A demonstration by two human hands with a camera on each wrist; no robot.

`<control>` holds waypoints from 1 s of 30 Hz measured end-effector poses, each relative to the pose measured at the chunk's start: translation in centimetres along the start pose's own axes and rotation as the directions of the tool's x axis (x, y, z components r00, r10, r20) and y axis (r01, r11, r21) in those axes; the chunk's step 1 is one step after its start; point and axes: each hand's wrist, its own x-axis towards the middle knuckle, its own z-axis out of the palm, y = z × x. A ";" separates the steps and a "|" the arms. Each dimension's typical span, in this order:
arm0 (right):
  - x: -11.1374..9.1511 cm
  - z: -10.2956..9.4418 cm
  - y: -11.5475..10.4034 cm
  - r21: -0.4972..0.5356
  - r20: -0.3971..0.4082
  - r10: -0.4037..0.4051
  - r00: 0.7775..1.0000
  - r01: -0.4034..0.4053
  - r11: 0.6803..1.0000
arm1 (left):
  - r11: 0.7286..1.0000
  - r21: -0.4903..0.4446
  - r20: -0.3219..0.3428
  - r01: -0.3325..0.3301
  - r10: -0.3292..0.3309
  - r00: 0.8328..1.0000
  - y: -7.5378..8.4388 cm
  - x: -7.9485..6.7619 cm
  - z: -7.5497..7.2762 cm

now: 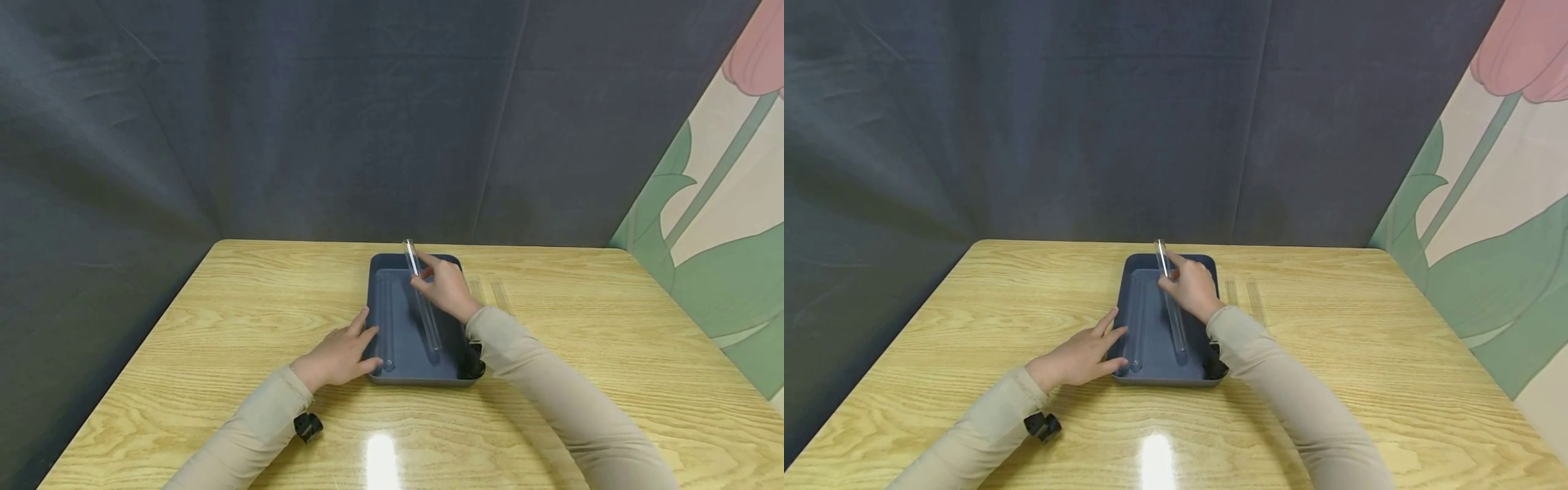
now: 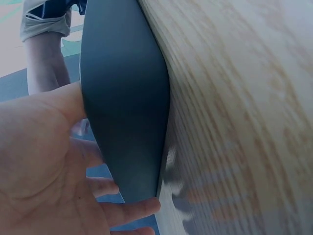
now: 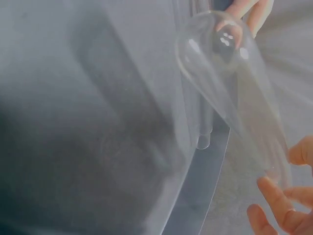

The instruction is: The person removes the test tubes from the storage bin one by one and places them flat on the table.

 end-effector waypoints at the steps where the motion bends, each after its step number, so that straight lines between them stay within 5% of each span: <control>1: 0.0 -0.1 0.0 0.006 0.003 0.002 1.000 -0.002 1.000 | 1.000 -0.001 -0.001 0.001 -0.001 1.000 0.0 0.0 0.0; 30: -0.3 -2.1 0.3 0.016 -0.012 -0.007 1.000 0.007 1.000 | 1.000 0.007 0.007 -0.006 0.006 1.000 0.0 -0.2 0.0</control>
